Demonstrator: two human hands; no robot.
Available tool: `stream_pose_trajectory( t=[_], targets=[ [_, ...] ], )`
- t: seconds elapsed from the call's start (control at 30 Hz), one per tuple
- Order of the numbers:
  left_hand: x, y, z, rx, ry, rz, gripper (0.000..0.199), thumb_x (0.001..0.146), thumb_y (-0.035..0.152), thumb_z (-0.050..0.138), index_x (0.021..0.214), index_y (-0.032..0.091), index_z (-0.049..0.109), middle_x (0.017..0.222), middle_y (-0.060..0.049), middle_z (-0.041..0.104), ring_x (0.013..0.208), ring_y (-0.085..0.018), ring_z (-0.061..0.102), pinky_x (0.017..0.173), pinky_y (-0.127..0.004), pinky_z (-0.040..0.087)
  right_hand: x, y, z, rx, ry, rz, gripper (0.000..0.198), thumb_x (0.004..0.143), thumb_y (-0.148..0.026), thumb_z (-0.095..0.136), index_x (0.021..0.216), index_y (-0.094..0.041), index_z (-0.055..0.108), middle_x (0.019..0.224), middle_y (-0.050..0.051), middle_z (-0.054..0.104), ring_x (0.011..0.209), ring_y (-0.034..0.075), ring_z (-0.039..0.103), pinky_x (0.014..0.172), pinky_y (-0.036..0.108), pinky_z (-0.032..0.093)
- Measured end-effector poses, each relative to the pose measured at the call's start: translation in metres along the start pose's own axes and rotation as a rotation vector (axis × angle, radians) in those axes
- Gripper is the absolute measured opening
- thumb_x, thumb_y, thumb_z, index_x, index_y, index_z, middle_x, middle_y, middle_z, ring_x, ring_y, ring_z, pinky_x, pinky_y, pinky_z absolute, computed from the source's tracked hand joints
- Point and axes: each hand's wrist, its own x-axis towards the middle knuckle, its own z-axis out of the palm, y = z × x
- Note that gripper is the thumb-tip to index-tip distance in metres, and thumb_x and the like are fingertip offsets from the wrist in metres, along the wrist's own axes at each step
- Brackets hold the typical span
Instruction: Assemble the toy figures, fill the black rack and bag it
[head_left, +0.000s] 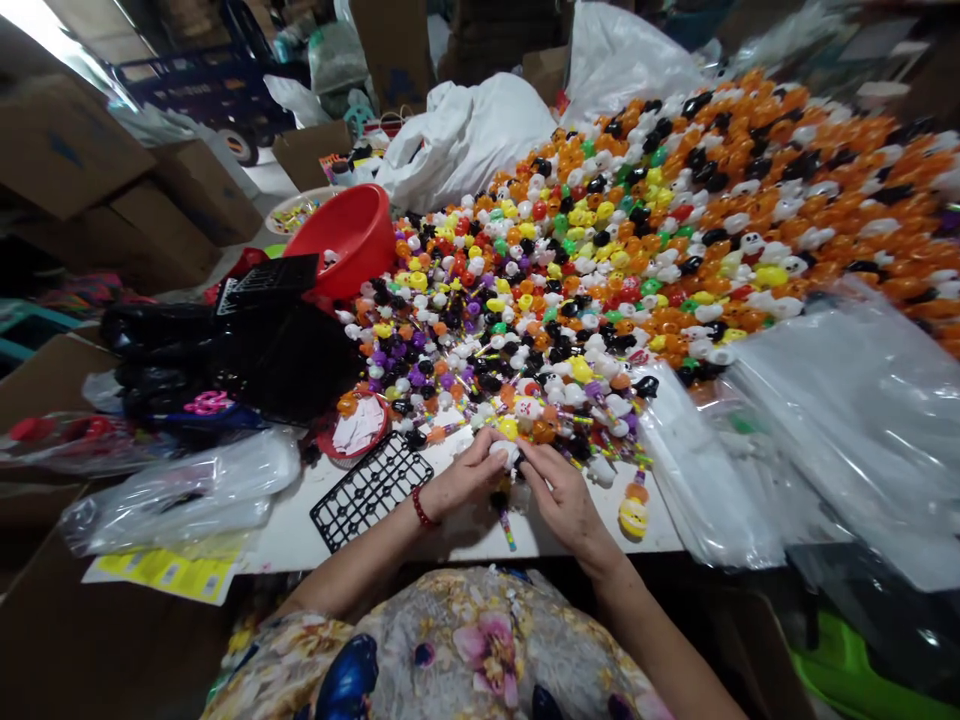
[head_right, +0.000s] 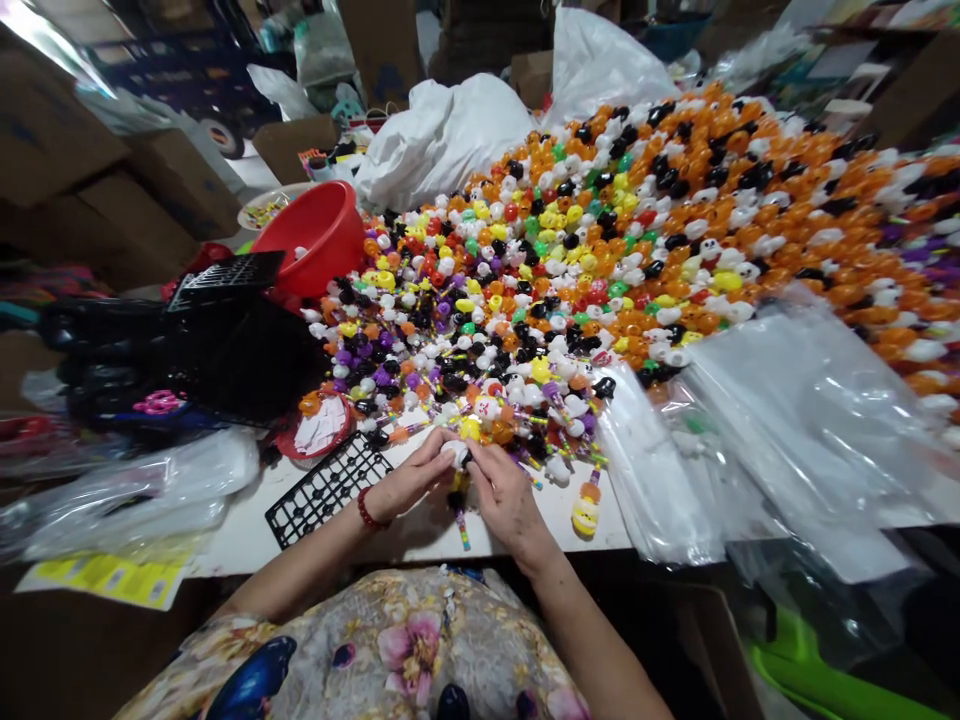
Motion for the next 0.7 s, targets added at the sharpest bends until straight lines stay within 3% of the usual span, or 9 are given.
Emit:
stream_pose_trajectory(
  t=[0.1,0.2,0.3,0.4,0.57,0.7],
  targets=[
    [0.019,0.008,0.001,0.084,0.098,0.065,0.046,0.087,0.065,0.05,0.098,0.021,0.051,0.076,0.002,0.05,0.066,-0.013,0.046,0.062,-0.026,0.039,0.011,0.01,-0.014,-0.129,0.144,0.036,0.041,0.099,-0.034,0.044,0.135,-0.022,0.057,0.114,0.011,0.07,0.106,0.022,0.066,0.09,0.035,0.055],
    [0.055,0.019,-0.013,0.303,0.336,0.152,0.025,0.09,0.045,0.054,0.095,0.02,0.055,0.086,-0.001,0.058,0.077,-0.015,0.053,0.071,-0.028,0.043,0.025,0.025,-0.039,-0.34,0.359,0.061,0.042,0.098,-0.041,0.045,0.13,-0.019,0.06,0.116,0.014,0.067,0.109,0.027,0.062,0.095,0.044,0.05],
    [0.099,0.035,-0.037,0.64,0.566,0.146,0.011,0.086,0.024,0.057,0.096,0.018,0.058,0.09,-0.003,0.063,0.083,-0.016,0.057,0.077,-0.028,0.045,0.031,0.038,-0.056,-0.567,0.493,0.074,0.043,0.095,-0.046,0.048,0.123,-0.018,0.064,0.119,0.017,0.062,0.111,0.032,0.057,0.097,0.053,0.045],
    [0.143,0.051,-0.057,0.888,0.671,0.071,0.013,0.089,0.024,0.052,0.094,0.017,0.062,0.099,-0.008,0.066,0.095,-0.02,0.06,0.086,-0.03,0.045,0.026,0.042,-0.053,-0.646,0.476,0.031,0.04,0.096,-0.044,0.047,0.123,-0.018,0.063,0.123,0.018,0.058,0.114,0.032,0.054,0.096,0.054,0.045],
    [0.201,0.064,-0.068,0.968,0.68,-0.024,0.024,0.084,0.039,0.062,0.085,0.015,0.066,0.103,-0.016,0.068,0.11,-0.031,0.059,0.096,-0.037,0.041,0.006,0.038,-0.023,-0.622,0.334,-0.072,0.033,0.098,-0.031,0.045,0.124,-0.02,0.062,0.121,0.016,0.059,0.11,0.028,0.057,0.093,0.047,0.048],
    [0.227,0.06,-0.069,0.954,0.688,-0.088,0.017,0.07,0.022,0.072,0.084,0.016,0.066,0.105,-0.016,0.07,0.108,-0.032,0.061,0.092,-0.036,0.043,-0.002,0.044,-0.01,-0.654,0.279,-0.066,0.039,0.096,-0.025,0.045,0.133,-0.02,0.055,0.126,0.017,0.058,0.113,0.029,0.055,0.094,0.048,0.047]
  ],
)
